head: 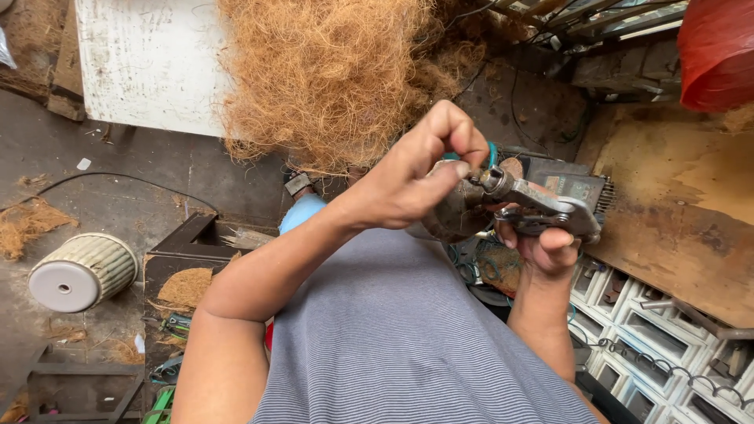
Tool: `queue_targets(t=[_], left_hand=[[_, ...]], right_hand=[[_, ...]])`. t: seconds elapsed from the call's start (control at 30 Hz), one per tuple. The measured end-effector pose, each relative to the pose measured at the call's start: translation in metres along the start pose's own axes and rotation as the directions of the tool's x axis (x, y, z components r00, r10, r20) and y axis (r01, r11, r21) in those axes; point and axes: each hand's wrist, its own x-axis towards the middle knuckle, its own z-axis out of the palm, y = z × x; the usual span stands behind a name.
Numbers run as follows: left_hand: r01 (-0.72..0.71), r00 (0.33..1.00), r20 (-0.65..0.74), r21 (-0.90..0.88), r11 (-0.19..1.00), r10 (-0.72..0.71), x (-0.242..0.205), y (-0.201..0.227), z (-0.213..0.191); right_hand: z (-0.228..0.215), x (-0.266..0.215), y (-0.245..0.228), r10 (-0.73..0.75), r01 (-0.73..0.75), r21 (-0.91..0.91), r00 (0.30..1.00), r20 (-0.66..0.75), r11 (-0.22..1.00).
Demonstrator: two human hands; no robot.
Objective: The person uses a handheld spray gun to apply a white mist onto a large mat of brown fibrous material laid on a white board. They repeatedly spray different sections, pause to adjust the spray gun, and occasionally lift and reposition the mat to expose new areas for treatment.
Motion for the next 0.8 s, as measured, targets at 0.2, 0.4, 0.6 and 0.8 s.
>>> queue_targets(t=[0.2,0.4,0.6,0.8], left_hand=[[0.073,0.991,-0.087,-0.275,0.959,-0.100,-0.013,-0.007,-0.007],[0.192,0.978,-0.040,-0.201,0.961,-0.203,-0.025,-0.002,0.001],[0.116,0.971,-0.239,0.560,0.820,0.026,-0.057,-0.075,-0.023],[0.534,0.845,-0.398,0.658,0.531,-0.356,-0.172,-0.160,-0.072]], right_hand=[[-0.037,-0.011,0.021,-0.030,0.032,-0.017,0.991,0.132,0.999],[-0.011,-0.001,0.005,-0.025,0.024,0.029,0.999,0.047,0.999],[-0.038,0.005,0.037,-0.038,0.038,0.003,0.998,0.048,0.999],[0.020,0.034,0.058,-0.007,-0.031,-0.262,0.990,-0.143,0.964]])
